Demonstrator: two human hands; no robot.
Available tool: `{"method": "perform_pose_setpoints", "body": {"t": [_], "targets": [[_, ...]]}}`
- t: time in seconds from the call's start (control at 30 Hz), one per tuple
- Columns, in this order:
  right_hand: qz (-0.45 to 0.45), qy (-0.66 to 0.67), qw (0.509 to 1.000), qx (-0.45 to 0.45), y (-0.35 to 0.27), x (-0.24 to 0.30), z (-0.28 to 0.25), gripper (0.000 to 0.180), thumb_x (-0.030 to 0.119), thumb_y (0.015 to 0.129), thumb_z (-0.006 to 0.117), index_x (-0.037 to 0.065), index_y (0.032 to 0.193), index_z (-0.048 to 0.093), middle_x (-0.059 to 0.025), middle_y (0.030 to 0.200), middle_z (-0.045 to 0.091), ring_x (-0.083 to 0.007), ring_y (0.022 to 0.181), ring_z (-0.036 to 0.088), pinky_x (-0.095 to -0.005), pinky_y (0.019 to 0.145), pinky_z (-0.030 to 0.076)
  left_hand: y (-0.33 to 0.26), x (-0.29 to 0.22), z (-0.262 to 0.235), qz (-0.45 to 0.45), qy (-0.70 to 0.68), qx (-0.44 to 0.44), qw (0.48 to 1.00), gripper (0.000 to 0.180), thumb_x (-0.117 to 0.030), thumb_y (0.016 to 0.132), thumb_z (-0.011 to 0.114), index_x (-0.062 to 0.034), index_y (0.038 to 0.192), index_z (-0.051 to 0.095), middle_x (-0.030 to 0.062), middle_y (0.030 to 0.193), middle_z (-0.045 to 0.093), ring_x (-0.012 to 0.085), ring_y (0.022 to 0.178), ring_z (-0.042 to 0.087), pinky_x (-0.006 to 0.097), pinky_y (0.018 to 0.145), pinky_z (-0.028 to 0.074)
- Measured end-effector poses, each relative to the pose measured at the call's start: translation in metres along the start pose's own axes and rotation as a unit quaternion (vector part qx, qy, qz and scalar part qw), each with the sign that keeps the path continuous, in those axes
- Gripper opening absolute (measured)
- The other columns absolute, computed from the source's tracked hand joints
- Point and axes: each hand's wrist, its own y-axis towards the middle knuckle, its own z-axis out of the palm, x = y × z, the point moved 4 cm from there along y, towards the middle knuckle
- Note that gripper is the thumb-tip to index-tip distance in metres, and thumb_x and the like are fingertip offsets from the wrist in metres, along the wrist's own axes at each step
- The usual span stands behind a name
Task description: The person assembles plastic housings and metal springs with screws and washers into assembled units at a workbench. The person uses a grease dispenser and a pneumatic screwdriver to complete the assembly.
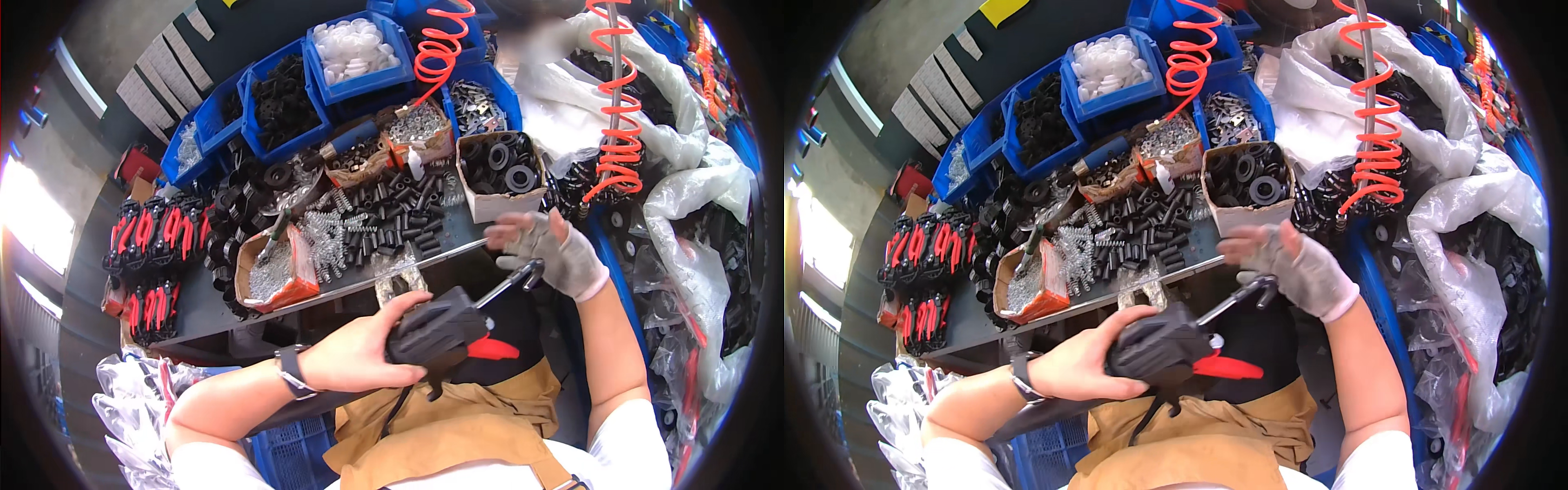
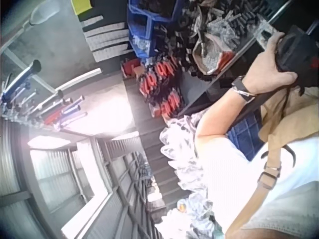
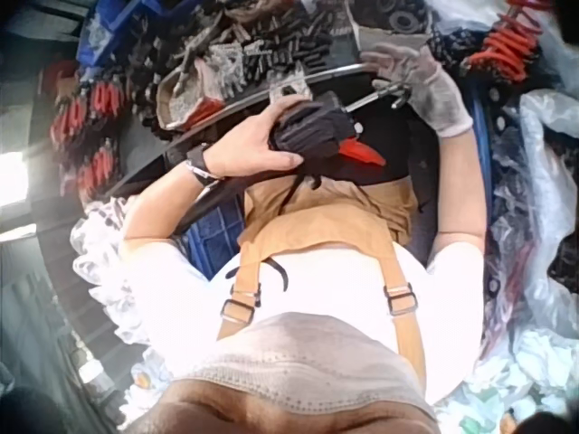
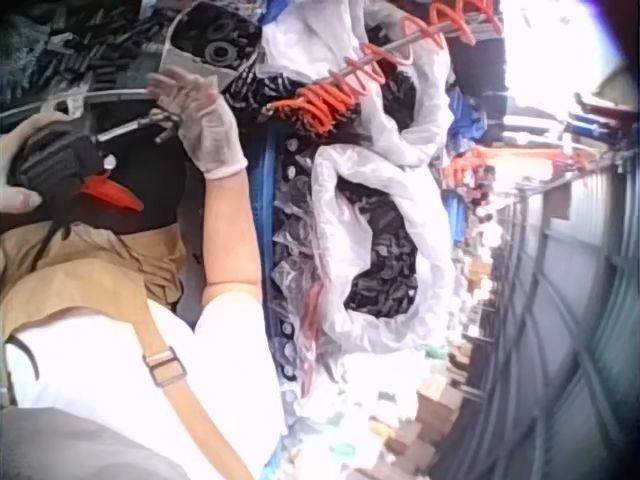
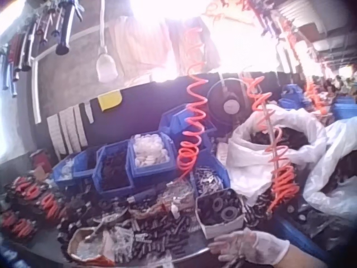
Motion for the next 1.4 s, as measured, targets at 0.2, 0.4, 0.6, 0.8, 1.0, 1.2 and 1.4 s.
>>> {"method": "perform_pose_setpoints", "body": {"t": [0.2,0.4,0.6,0.8,1.0,1.2,1.4], "targets": [[-0.109,-0.301,0.944,0.086,-0.032,-0.028,0.018,0.062,0.054,0.101,0.046,-0.003,0.117,0.065,-0.0126,0.108,0.069,-0.0176,0.097,0.063,-0.0311,0.087,0.048,0.018,-0.008,0.023,-0.052,-0.018,-0.001,0.998,0.093,-0.031,0.076,0.077,-0.0092,0.150,0.024,0.0239,0.115,0.062,0.0325,0.107,0.063,0.038,0.096,0.047],[-0.476,-0.567,0.668,-0.077,-0.078,-0.007,0.027,0.051,0.030,0.086,0.073,-0.001,0.123,0.058,-0.0206,0.113,0.063,-0.0391,0.104,0.061,-0.0419,0.093,0.049,0.034,-0.052,-0.067,0.085,-0.234,-0.310,0.917,0.074,-0.021,0.083,0.075,-0.0066,0.142,0.032,0.0149,0.110,0.063,0.0231,0.094,0.066,0.035,0.086,0.054],[-0.288,-0.537,0.757,-0.236,-0.056,0.001,0.004,0.088,0.012,0.066,0.087,-0.003,0.139,0.040,-0.0229,0.114,0.062,-0.0321,0.094,0.067,-0.0362,0.088,0.053,0.102,-0.164,-0.065,0.423,-0.343,-0.202,0.814,0.061,-0.026,0.096,0.065,-0.0085,0.143,0.030,0.0065,0.100,0.062,0.0118,0.084,0.060,0.028,0.074,0.051],[-0.373,-0.301,0.834,-0.274,-0.101,-0.062,-0.070,0.091,0.006,0.074,0.083,-0.001,0.143,0.024,-0.0136,0.109,0.059,-0.0222,0.092,0.062,-0.0372,0.088,0.051,0.253,-0.120,-0.033,0.225,0.336,-0.255,0.878,0.038,-0.032,0.084,0.073,-0.0015,0.105,0.068,0.0153,0.108,0.063,0.0277,0.099,0.060,0.043,0.087,0.046],[-0.387,-0.277,0.828,-0.297,-0.139,-0.091,-0.096,0.077,0.022,0.075,0.085,0.009,0.131,0.034,-0.0112,0.114,0.053,-0.0214,0.092,0.060,-0.0365,0.082,0.051,0.320,-0.105,0.021,0.187,0.431,-0.349,0.811,0.021,-0.016,0.076,0.067,-0.0018,0.092,0.070,0.0156,0.109,0.060,0.0320,0.112,0.049,0.043,0.093,0.039],[-0.394,-0.248,0.833,-0.300,-0.154,-0.087,-0.104,0.072,0.023,0.074,0.087,0.006,0.127,0.042,-0.0119,0.114,0.054,-0.0231,0.093,0.060,-0.0377,0.083,0.052,0.292,-0.104,-0.021,0.363,0.269,-0.351,0.820,0.006,-0.003,0.081,0.065,0.0027,0.082,0.063,0.0174,0.100,0.060,0.0371,0.097,0.055,0.042,0.089,0.046],[-0.377,-0.269,0.841,-0.280,-0.193,-0.066,-0.105,0.075,0.028,0.070,0.089,0.002,0.126,0.046,-0.0135,0.113,0.054,-0.0228,0.087,0.061,-0.0356,0.077,0.054,0.166,-0.138,-0.031,0.538,0.096,-0.204,0.813,0.018,0.017,0.082,0.055,-0.0014,0.085,0.054,0.0143,0.106,0.063,0.0230,0.090,0.067,0.032,0.072,0.057]]}}
